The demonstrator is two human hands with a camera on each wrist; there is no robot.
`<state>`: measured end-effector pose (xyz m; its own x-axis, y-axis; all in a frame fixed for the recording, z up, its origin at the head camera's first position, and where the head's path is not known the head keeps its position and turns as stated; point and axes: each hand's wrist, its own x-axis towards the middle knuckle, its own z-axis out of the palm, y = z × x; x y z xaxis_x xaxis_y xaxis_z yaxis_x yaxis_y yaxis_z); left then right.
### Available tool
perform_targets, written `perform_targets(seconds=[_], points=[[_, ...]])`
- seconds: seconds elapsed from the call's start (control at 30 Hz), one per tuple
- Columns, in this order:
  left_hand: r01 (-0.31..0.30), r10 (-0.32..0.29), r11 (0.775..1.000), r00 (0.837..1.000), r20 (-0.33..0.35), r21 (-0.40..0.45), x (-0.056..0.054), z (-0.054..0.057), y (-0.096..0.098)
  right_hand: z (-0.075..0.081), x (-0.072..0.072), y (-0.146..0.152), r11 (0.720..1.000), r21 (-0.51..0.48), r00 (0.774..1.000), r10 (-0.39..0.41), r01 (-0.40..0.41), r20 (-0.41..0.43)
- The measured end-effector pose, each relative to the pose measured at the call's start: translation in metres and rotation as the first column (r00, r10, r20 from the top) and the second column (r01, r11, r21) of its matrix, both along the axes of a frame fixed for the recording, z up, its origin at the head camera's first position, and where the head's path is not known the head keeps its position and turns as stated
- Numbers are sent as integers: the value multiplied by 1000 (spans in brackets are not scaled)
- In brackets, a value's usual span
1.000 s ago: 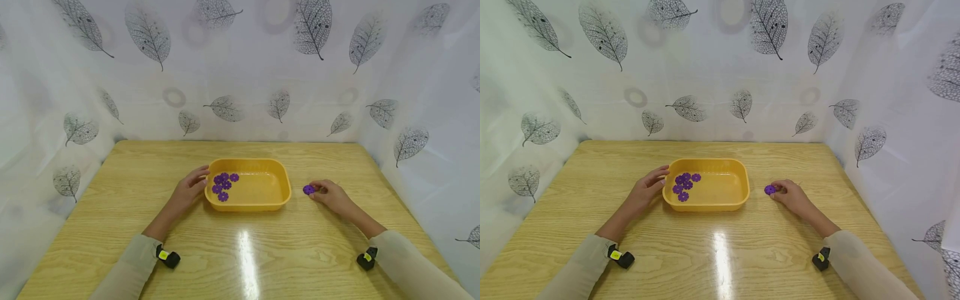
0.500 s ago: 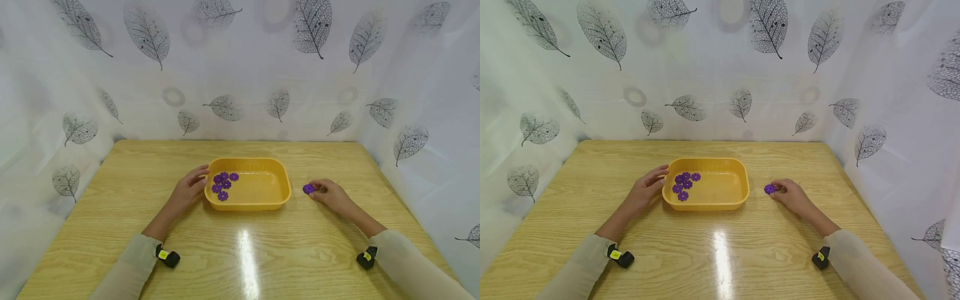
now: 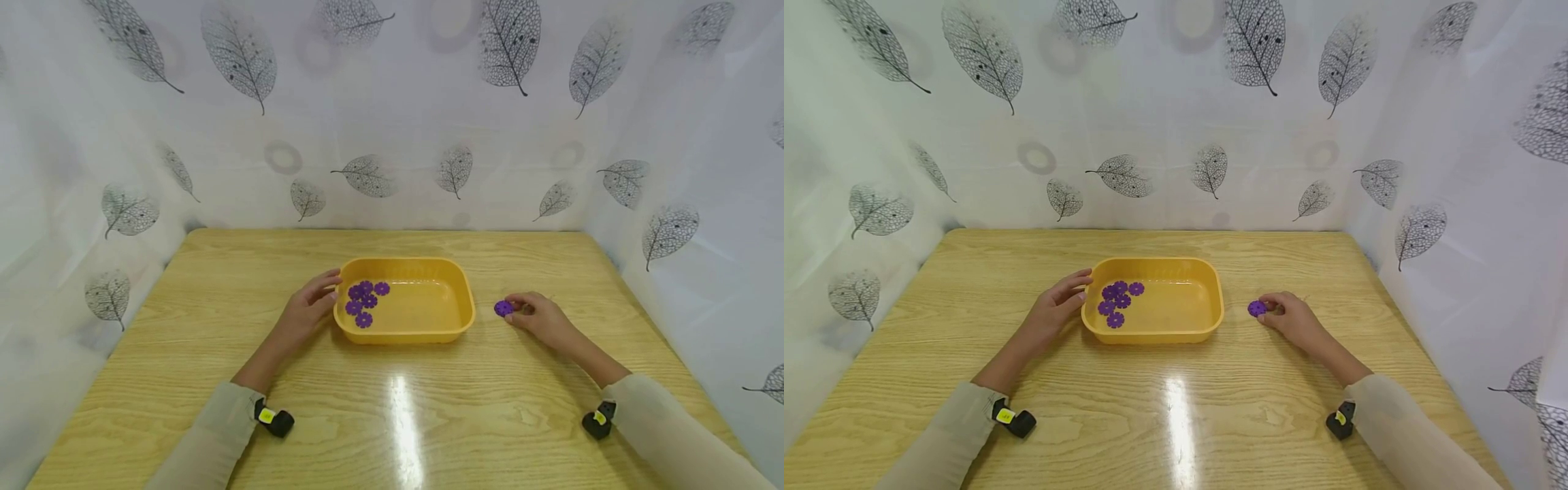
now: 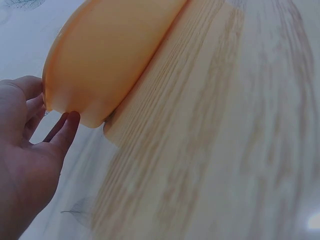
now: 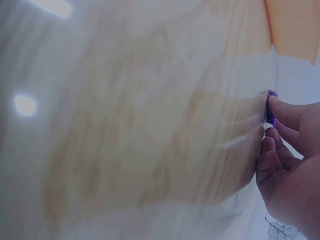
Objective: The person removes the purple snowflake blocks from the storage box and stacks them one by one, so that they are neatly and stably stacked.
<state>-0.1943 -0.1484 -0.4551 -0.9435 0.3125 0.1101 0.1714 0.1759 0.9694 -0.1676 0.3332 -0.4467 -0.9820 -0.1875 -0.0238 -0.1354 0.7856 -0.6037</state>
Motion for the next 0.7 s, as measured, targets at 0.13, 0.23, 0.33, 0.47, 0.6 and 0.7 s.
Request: perform_targets(seconds=[0.13,0.23,0.33,0.47,0.6,0.7], points=[[-2,3,1000,1000,6,-8,0,1,0,0,0,1,1000,4,1000,0,0,1],[0,0,1000,1000,15,-7,1,2,0,1,0,0,1000,1,1000,-3,3,-4],[1,-1,1000,1000,16,1,2,4,1,3,1,-1,1000,-3,1000,-6,6,-8],[-1,0,1000,1000,12,4,2,5,1,8,3,0,1000,-8,1000,-16,16,-11],[0,0,1000,1000,6,10,3,5,1,16,4,2,1000,-11,999,-22,22,-42],[1,-1,1000,1000,4,13,3,5,1,25,0,2,1000,-13,998,-17,16,-67]])
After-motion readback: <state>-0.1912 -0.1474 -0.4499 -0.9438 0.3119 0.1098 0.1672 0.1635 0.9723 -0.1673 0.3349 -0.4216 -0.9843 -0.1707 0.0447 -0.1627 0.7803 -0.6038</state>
